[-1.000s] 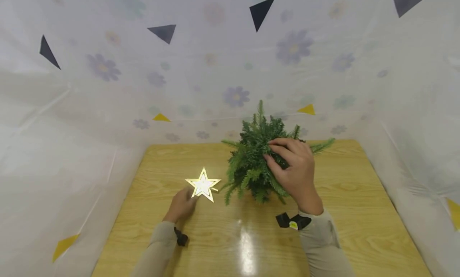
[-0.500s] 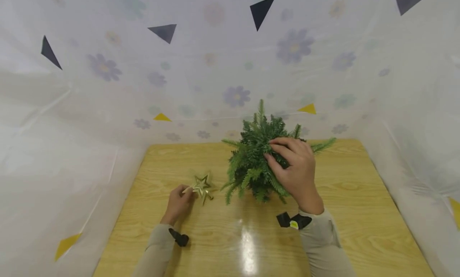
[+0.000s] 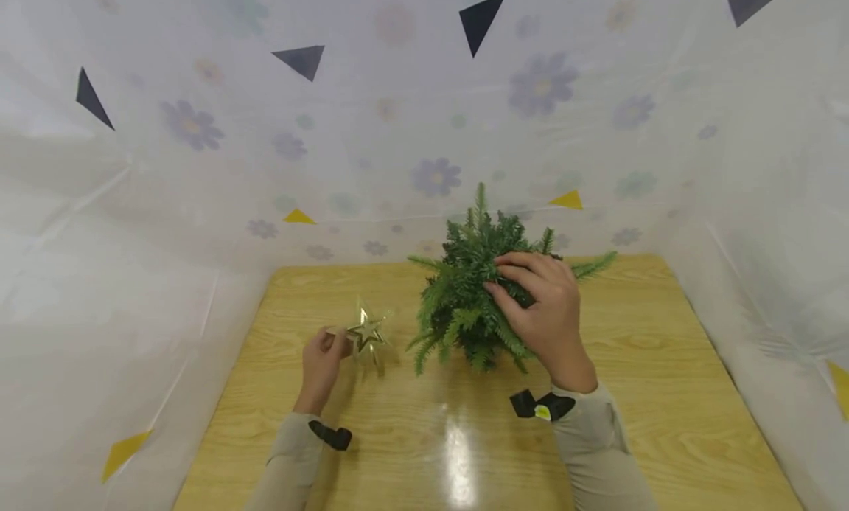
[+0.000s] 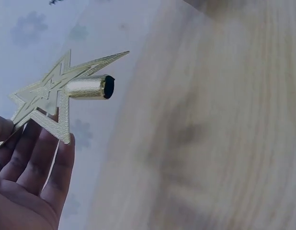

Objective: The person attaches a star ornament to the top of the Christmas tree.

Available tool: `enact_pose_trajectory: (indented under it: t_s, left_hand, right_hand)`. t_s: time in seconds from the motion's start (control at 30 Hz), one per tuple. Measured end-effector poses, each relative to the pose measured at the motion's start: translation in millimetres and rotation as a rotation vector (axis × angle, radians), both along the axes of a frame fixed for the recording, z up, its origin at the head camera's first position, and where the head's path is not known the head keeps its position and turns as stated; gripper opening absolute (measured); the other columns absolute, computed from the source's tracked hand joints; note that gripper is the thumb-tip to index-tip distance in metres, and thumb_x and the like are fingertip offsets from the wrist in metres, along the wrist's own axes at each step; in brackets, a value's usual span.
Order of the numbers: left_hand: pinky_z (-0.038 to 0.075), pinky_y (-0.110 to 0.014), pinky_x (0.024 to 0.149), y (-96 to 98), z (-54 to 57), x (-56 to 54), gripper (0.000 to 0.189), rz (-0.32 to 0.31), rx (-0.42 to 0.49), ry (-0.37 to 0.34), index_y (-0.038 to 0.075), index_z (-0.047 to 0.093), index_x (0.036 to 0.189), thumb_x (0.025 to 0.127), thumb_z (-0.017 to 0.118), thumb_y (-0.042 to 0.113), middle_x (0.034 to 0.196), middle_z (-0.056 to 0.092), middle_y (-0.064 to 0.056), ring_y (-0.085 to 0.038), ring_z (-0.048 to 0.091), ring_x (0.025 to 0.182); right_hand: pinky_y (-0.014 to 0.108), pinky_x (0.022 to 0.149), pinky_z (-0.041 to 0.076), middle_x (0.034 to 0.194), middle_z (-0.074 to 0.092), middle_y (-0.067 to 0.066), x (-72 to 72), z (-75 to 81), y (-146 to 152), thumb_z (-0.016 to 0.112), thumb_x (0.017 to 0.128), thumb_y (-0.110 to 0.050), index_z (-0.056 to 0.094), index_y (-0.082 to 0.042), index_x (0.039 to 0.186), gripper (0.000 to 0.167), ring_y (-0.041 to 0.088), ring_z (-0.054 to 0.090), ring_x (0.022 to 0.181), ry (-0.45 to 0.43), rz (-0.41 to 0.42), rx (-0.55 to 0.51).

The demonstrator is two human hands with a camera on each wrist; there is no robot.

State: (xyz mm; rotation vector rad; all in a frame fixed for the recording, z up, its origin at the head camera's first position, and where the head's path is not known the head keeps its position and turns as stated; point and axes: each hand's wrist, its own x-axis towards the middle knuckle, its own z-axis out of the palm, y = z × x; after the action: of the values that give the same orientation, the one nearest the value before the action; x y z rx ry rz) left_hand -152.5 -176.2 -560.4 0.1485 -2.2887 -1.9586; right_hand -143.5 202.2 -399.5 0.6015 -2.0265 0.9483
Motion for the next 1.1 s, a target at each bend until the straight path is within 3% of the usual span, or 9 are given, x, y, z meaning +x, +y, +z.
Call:
enact_pose_trajectory:
  t_s: [0.13,0.4,0.57,0.83,1.1]
  left_hand:
    - [0.063,-0.032,0.078,3.7,17.9,0.3,0.028,0.027,-0.004,0.055,-0.004,0.061,0.1,0.107,0.06,0.023,0.098,0.075,-0.02,-0.02,0.075,0.085]
    - [0.064,-0.033,0.072,9.6,47.4,0.2,0.032,0.017,0.048,0.129,-0.008,0.059,0.099,0.107,0.061,0.023,0.102,0.073,-0.026,-0.021,0.075,0.086]
    - [0.064,-0.034,0.072,13.7,61.8,1.6,0.035,0.026,0.064,0.12,-0.007,0.056,0.096,0.107,0.061,0.025,0.101,0.072,-0.024,-0.019,0.074,0.088]
    - [0.064,-0.035,0.072,25.2,84.1,-1.8,0.033,0.039,0.101,0.174,-0.006,0.054,0.092,0.107,0.06,0.023,0.102,0.069,-0.029,-0.028,0.073,0.092]
    - [0.064,-0.035,0.068,39.0,100.2,-9.1,0.035,0.092,0.191,0.244,-0.006,0.057,0.093,0.105,0.064,0.027,0.093,0.07,-0.025,-0.019,0.073,0.082]
  right_hand:
    - [0.051,0.09,0.045,0.112,0.075,0.017,0.6,0.3,3.3,0.087,0.078,-0.008,0.079,0.004,0.098,0.024,0.038,0.066,0.1,-0.025,-0.004,0.05]
    - [0.05,0.087,0.044,0.111,0.075,0.016,-0.1,-0.3,3.2,0.086,0.079,-0.008,0.079,0.004,0.096,0.022,0.038,0.066,0.099,-0.026,0.0,0.04]
    - [0.049,0.087,0.044,0.112,0.075,0.015,-0.3,0.5,0.7,0.087,0.076,-0.004,0.08,0.002,0.096,0.023,0.037,0.067,0.098,-0.012,0.014,0.022]
    - [0.05,0.089,0.044,0.112,0.075,0.016,0.1,-0.9,1.6,0.086,0.078,-0.007,0.079,0.003,0.096,0.022,0.038,0.066,0.099,-0.021,0.003,0.038]
    - [0.049,0.088,0.044,0.113,0.074,0.016,0.8,-2.6,3.0,0.085,0.08,-0.009,0.079,0.004,0.097,0.022,0.038,0.066,0.1,-0.026,0.001,0.035]
